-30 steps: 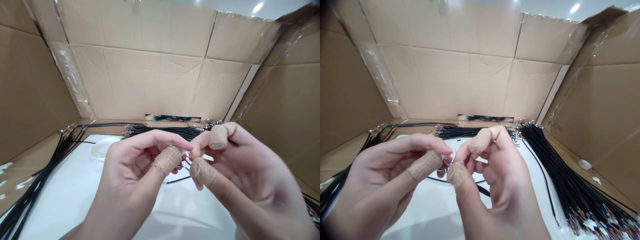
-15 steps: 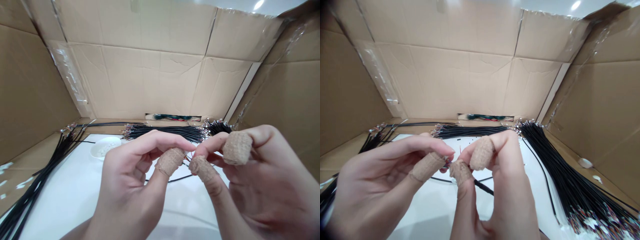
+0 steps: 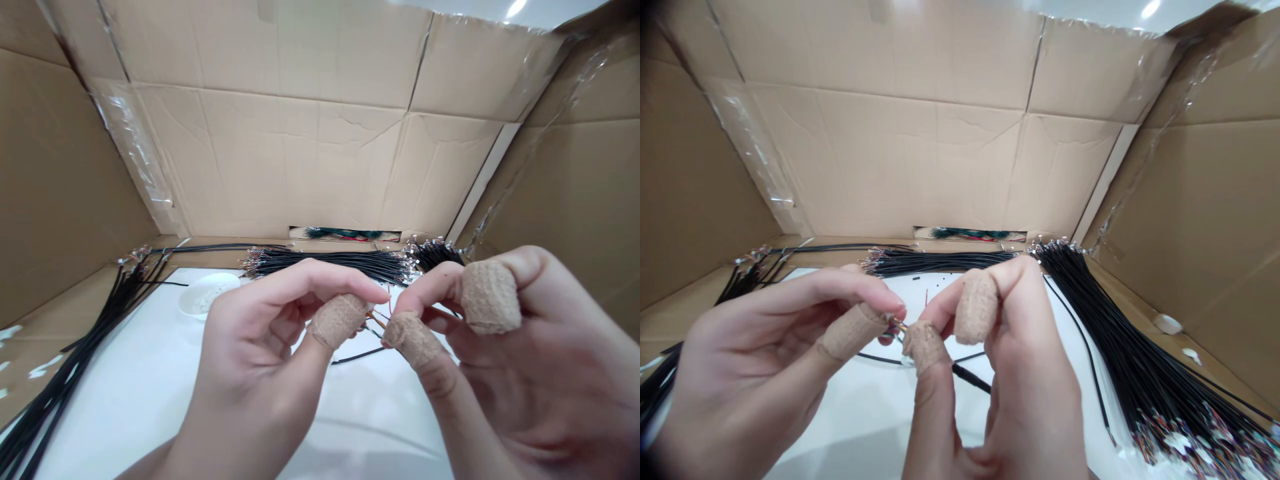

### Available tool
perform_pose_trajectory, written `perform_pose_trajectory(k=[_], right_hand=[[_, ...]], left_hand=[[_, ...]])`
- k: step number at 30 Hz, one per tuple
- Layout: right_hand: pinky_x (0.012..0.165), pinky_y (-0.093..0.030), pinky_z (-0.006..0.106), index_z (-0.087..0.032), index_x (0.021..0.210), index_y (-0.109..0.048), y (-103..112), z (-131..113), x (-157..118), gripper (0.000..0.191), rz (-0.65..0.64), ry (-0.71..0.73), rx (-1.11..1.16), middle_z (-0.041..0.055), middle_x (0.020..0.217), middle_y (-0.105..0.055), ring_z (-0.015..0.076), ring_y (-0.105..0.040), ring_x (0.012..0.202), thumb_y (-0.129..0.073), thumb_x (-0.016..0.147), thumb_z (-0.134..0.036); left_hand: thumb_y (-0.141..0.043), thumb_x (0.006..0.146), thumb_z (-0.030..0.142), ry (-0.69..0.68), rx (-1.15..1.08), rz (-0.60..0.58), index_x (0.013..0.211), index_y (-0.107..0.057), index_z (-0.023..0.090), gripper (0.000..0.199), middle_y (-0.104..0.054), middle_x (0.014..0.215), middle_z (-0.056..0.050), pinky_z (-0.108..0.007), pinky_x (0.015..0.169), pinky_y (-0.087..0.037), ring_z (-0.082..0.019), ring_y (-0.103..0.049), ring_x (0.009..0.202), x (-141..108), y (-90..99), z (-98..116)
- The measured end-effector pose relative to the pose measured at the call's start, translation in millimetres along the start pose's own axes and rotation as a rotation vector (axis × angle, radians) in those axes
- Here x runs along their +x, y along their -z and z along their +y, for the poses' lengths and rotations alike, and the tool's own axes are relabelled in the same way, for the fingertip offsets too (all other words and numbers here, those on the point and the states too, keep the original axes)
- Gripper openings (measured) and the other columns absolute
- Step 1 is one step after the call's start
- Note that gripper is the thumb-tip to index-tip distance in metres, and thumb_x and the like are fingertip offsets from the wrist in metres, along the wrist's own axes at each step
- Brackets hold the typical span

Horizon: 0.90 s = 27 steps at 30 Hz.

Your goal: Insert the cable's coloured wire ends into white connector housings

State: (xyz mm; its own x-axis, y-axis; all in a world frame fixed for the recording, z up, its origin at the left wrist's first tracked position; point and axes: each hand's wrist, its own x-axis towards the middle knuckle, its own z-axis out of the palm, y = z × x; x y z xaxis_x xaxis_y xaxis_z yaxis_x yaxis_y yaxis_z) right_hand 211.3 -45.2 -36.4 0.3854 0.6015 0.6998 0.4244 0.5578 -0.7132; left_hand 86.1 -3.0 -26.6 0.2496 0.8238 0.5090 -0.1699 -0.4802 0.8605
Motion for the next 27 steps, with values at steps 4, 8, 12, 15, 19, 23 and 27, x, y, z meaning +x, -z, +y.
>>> perform_pose_trajectory(k=[4, 8, 12, 15, 19, 23, 27], right_hand=[[0.051, -0.051, 0.019, -0.025, 0.075, -0.036, 1, -1, 0, 0.033, -0.045, -0.016, 0.033, -0.0047, 0.068, -0.046, 0.0132, -0.062, 0.064, -0.065, 0.076, -0.009], [0.051, -0.049, 0.022, -0.025, 0.074, -0.035, 2, -10, -2, 0.034, -0.041, -0.074, 0.022, -0.0051, 0.068, -0.046, 0.0133, -0.061, 0.062, -0.065, 0.078, -0.009], [0.058, -0.046, 0.026, -0.024, 0.073, -0.035, 0, -25, -4, 0.034, -0.011, -0.267, 0.032, -0.005, 0.07, -0.047, 0.0135, -0.06, 0.068, -0.064, 0.086, -0.012], [0.059, -0.046, 0.028, -0.024, 0.072, -0.034, -2, -31, -3, 0.035, -0.012, -0.323, 0.008, -0.005, 0.07, -0.053, 0.0143, -0.06, 0.066, -0.061, 0.088, -0.009], [0.053, -0.046, 0.028, -0.025, 0.072, -0.034, -3, -30, -3, 0.035, 0.001, -0.284, -0.031, -0.0042, 0.068, -0.051, 0.0151, -0.058, 0.062, -0.063, 0.086, -0.01], [0.05, -0.047, 0.028, -0.025, 0.072, -0.034, -2, -27, -4, 0.034, 0.017, -0.229, -0.044, -0.0032, 0.067, -0.045, 0.0157, -0.058, 0.061, -0.064, 0.085, -0.015], [0.048, -0.048, 0.03, -0.026, 0.075, -0.034, 3, -19, -2, 0.032, -0.059, -0.162, -0.12, -0.0022, 0.07, -0.054, 0.0189, -0.062, 0.061, -0.062, 0.082, -0.012]], left_hand=[[-0.069, 0.088, 0.015, 0.065, -0.078, -0.027, 0.081, -0.079, 0.031, 0.021, -0.076, 0.076, 0.009, -0.006, 0.063, -0.054, -0.005, -0.069, 0.069, 1, 2.3, -3], [-0.07, 0.088, 0.017, 0.103, -0.091, -0.039, 0.08, -0.079, 0.031, 0.018, -0.075, 0.076, 0.01, -0.005, 0.063, -0.054, -0.005, -0.068, 0.069, 2, 2.8, -3], [-0.07, 0.088, 0.016, 0.114, -0.118, -0.051, 0.081, -0.079, 0.031, 0.019, -0.076, 0.077, 0.009, -0.006, 0.065, -0.054, -0.005, -0.069, 0.071, 3, 2.3, -2], [-0.071, 0.088, 0.018, 0.122, -0.145, -0.059, 0.081, -0.079, 0.031, 0.017, -0.076, 0.077, 0.008, -0.006, 0.065, -0.054, -0.006, -0.069, 0.071, 2, 2.6, -2], [-0.071, 0.087, 0.02, 0.139, -0.174, -0.076, 0.081, -0.079, 0.031, 0.015, -0.076, 0.078, 0.008, -0.006, 0.064, -0.054, -0.007, -0.07, 0.072, 2, 3.4, -3], [-0.071, 0.087, 0.019, 0.147, -0.175, -0.08, 0.082, -0.079, 0.03, 0.014, -0.077, 0.079, 0.007, -0.007, 0.064, -0.054, -0.007, -0.071, 0.074, 3, 4.0, -2], [-0.069, 0.089, 0.017, 0.148, -0.17, -0.083, 0.08, -0.079, 0.031, 0.018, -0.076, 0.077, 0.008, -0.006, 0.064, -0.054, -0.006, -0.071, 0.073, 2, 4.1, 0]])
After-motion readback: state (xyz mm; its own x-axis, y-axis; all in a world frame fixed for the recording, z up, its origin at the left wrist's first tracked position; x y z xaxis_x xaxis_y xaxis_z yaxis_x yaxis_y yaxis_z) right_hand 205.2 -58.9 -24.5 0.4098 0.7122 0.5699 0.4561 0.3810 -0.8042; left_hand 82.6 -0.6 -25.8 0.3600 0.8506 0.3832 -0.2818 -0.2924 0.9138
